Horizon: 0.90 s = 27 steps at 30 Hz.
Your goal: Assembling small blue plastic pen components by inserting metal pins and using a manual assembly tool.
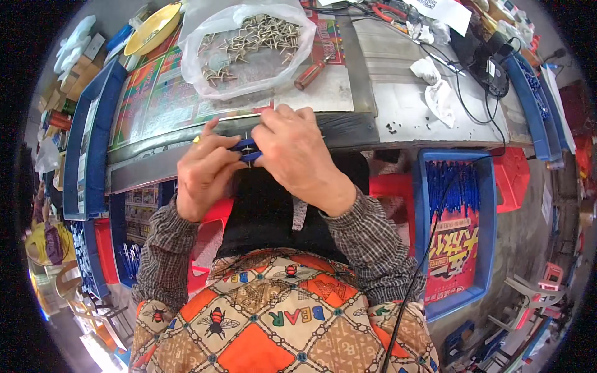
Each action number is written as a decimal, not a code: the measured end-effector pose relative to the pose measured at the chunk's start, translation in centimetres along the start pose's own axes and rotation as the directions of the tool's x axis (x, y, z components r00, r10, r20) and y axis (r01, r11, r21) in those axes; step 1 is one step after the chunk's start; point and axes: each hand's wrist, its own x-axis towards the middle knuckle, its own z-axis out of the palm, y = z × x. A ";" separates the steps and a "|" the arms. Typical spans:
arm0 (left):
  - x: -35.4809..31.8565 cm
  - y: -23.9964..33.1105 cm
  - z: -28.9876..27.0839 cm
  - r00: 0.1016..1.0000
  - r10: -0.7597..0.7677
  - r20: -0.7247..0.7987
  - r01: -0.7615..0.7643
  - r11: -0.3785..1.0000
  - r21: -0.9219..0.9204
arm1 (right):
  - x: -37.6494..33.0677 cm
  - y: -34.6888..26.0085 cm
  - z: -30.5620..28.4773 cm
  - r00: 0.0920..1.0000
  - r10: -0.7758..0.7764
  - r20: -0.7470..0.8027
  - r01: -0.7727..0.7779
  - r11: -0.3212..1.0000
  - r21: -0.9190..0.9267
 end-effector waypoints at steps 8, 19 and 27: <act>2.9 1.7 4.2 0.996 0.092 0.012 -0.090 0.987 -0.137 | -3.6 2.5 -2.9 0.985 0.160 -0.062 -0.162 0.986 -0.026; 2.1 1.2 3.9 0.999 0.025 -0.031 -0.030 0.985 -0.170 | -2.9 2.1 -2.5 0.995 0.097 -0.034 -0.098 0.995 -0.027; 0.4 0.4 1.3 0.997 -0.028 -0.071 0.025 0.998 -0.051 | -0.9 0.5 -0.6 1.000 0.028 0.005 -0.028 0.999 0.045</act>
